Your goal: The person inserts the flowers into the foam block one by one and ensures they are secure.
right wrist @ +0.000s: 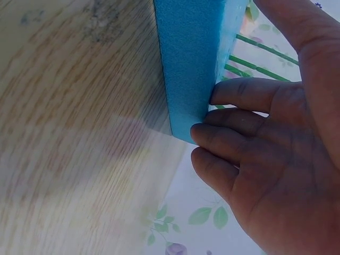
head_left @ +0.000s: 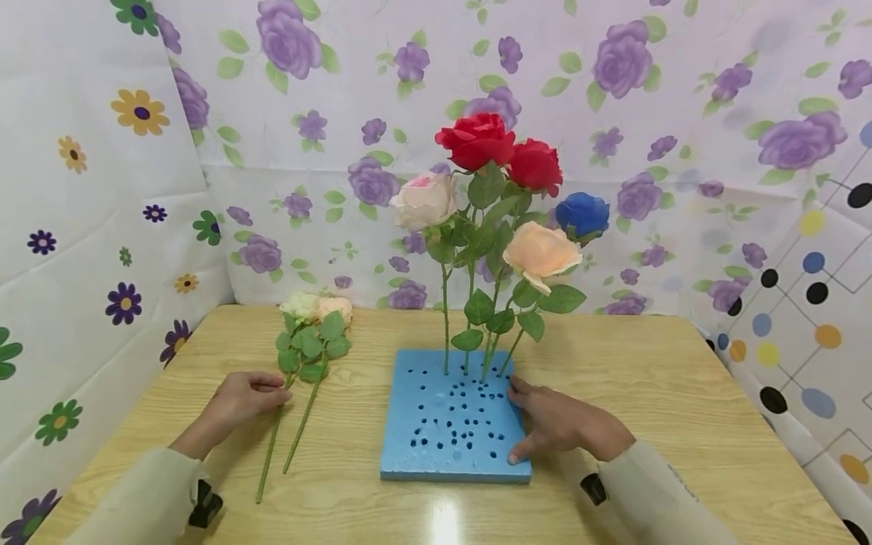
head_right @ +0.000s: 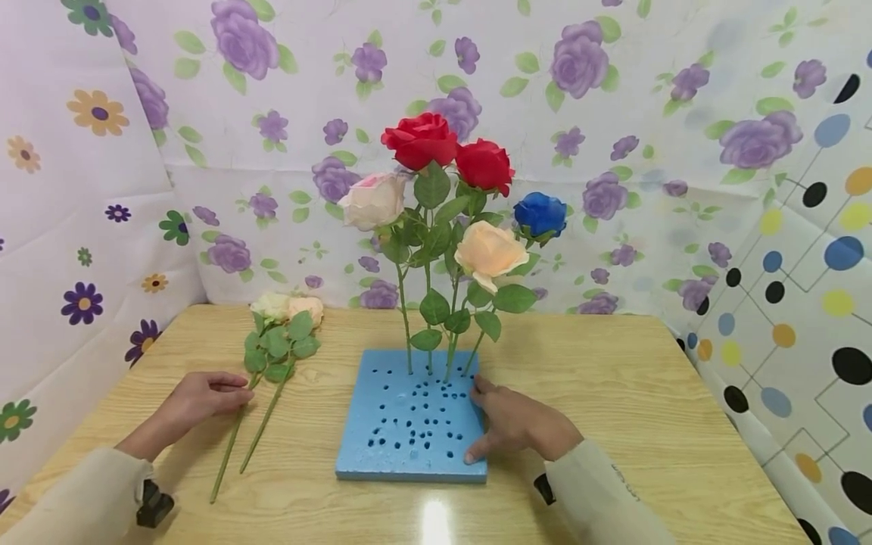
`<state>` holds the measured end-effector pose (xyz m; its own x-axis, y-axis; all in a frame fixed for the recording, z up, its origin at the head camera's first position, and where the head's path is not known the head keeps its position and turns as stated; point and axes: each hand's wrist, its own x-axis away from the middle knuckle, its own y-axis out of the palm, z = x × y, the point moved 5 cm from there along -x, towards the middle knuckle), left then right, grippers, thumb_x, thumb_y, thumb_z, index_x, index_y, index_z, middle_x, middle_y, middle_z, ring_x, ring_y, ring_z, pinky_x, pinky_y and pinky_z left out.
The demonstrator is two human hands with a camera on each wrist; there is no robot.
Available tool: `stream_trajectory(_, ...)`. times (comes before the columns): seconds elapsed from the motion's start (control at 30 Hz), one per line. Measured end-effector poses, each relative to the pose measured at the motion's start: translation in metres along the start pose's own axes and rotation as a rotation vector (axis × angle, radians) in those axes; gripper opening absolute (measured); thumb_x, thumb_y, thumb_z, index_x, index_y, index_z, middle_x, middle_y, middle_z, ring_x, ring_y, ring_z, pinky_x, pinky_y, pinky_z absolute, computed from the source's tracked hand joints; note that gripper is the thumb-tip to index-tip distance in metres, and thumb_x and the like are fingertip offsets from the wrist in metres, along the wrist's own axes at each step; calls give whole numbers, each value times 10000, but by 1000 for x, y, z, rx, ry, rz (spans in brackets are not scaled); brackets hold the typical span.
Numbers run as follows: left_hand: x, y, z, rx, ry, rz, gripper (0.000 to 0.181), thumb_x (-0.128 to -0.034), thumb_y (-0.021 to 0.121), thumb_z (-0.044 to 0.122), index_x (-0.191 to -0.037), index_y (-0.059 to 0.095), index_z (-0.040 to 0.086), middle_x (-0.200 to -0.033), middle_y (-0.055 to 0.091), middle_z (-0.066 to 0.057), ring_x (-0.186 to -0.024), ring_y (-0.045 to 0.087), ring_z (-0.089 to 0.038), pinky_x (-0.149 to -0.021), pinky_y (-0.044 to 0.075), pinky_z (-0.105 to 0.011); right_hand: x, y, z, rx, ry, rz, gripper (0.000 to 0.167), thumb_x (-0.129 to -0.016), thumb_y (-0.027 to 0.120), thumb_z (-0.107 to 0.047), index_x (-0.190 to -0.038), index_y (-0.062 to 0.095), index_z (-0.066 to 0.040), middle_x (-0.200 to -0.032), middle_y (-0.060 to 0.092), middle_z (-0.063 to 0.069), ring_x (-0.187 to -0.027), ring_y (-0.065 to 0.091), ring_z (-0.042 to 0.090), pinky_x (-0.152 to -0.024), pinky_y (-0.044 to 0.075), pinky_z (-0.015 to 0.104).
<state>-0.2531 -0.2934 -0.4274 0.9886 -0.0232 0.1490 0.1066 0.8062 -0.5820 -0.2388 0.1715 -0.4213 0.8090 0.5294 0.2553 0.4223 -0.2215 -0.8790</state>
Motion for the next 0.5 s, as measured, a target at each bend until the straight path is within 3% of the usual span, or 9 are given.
stream_trajectory(0.1, 1, -3, -3, -30, 2, 1, 432, -921, 736, 164, -1182, 615, -157, -987, 706, -152, -848, 673, -200, -703, 575, -291, -1, 2, 0, -9, 19, -6, 1096, -731, 852, -528, -1504, 350, 65, -1613, 166, 256, -1444, 247, 458, -1155, 308, 547)
stream_trajectory(0.37, 0, 1, -8, 52, -48, -42, 440, -902, 747, 97, -1187, 576, -192, -917, 696, -122, -783, 699, -220, -705, 605, -335, 1, 2, -3, 6, 1, -6, 1085, -734, 853, -524, -1489, 364, 83, -1601, 181, 277, -1433, 269, 462, -1148, 321, 541)
stream_trajectory(0.5, -3, 1, -7, 31, -68, -38, 446, -888, 760, 101, -1178, 577, -185, -895, 708, -106, -757, 701, -211, -688, 604, -344, 0, -1, -3, 10, 2, 1, 1082, -735, 856, -516, -1485, 366, 93, -1599, 181, 284, -1432, 269, 466, -1145, 324, 544)
